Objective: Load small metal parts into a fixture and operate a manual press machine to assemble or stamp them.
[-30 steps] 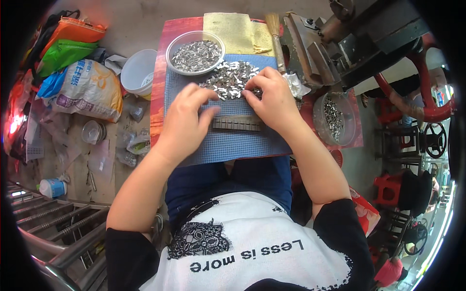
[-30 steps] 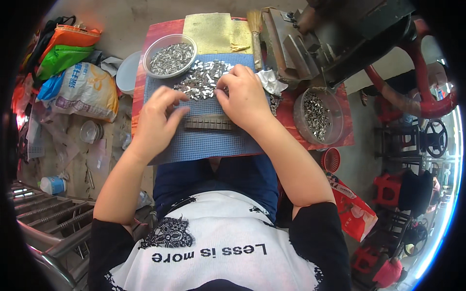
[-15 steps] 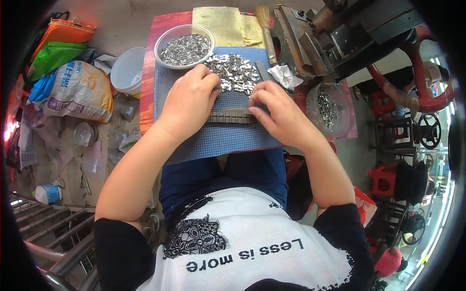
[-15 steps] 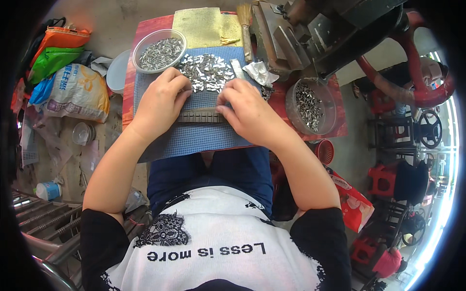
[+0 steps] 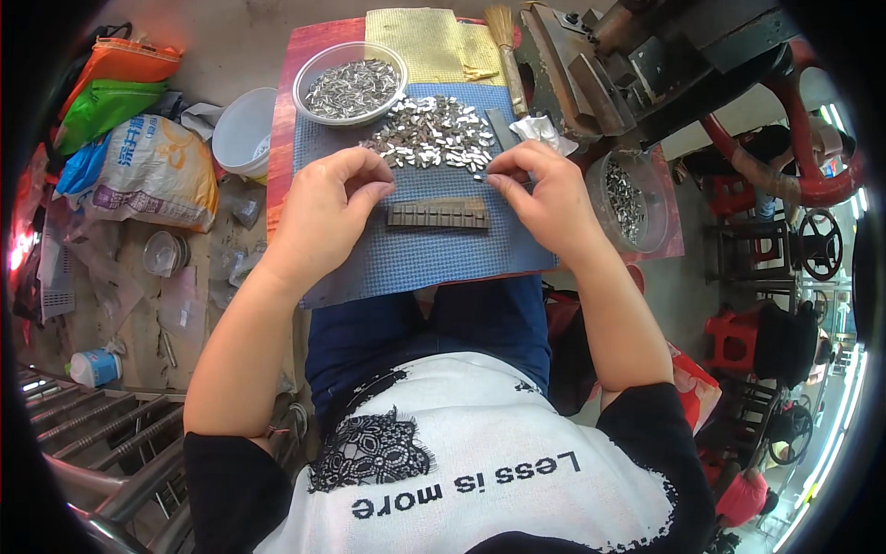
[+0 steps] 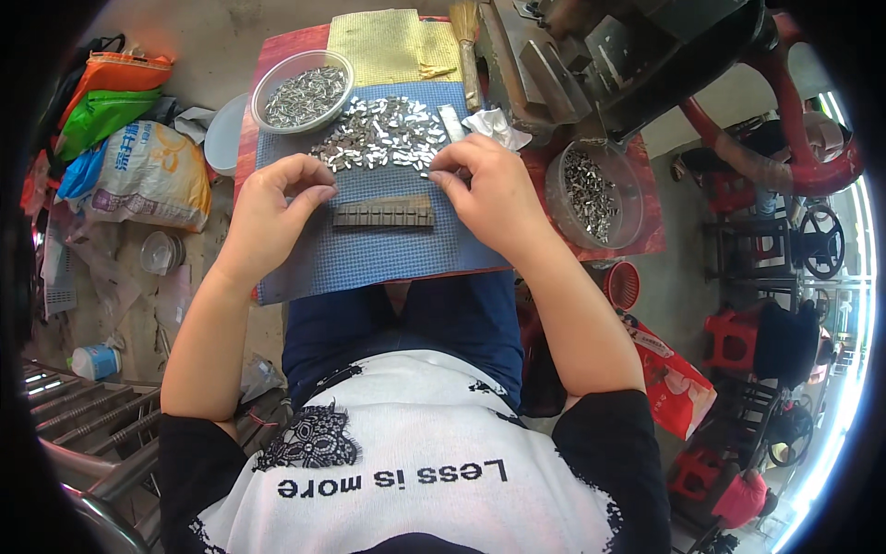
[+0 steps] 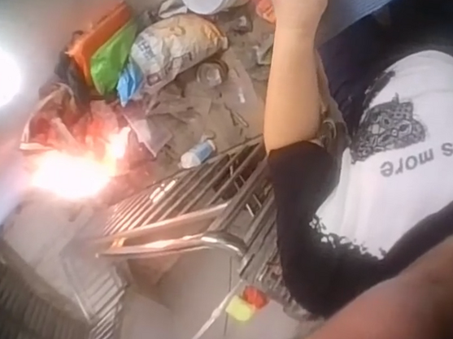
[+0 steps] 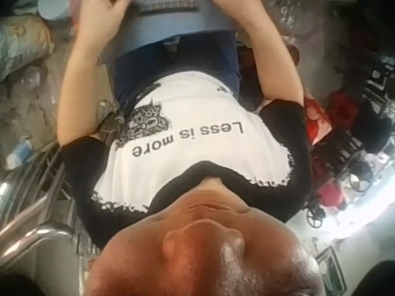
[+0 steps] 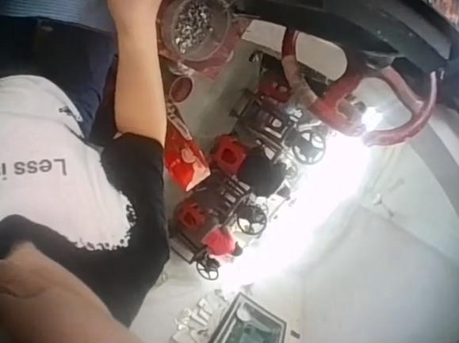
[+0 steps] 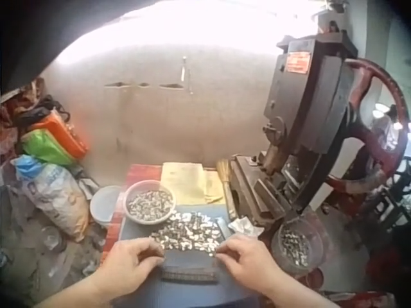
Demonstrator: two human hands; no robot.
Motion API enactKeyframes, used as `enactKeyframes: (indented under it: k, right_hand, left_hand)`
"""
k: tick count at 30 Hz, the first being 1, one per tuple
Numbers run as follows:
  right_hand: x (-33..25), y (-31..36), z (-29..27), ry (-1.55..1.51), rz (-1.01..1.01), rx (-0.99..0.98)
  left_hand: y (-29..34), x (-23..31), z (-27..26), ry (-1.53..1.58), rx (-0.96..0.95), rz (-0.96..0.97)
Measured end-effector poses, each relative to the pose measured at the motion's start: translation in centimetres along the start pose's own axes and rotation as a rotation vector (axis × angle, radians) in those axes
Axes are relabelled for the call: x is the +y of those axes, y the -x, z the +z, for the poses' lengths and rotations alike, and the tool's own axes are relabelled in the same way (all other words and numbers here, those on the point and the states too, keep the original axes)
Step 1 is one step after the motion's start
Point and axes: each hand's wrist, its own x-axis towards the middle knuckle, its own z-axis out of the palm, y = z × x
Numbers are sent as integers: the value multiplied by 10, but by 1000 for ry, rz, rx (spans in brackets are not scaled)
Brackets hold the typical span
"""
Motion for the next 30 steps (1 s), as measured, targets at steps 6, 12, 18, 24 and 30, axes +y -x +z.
enactKeyframes:
  k: [6, 12, 18, 24, 30]
  right_hand:
    - [6, -5, 8, 130, -120, -20]
    - [-10, 4, -1, -64, -205, -214]
    - [-13, 6, 2, 24, -274, -243]
    - [-14, 1, -1, -99, -84, -194]
    - [4, -23, 12, 123, -155, 19]
  left_hand:
    - [4, -1, 2, -26, -64, 26]
    - [6, -7, 0, -178, -120, 208]
    - [0, 3, -6, -204, -194, 126]
    - [5, 3, -6, -106, -188, -21]
    - [-7, 7, 3, -100, -57, 63]
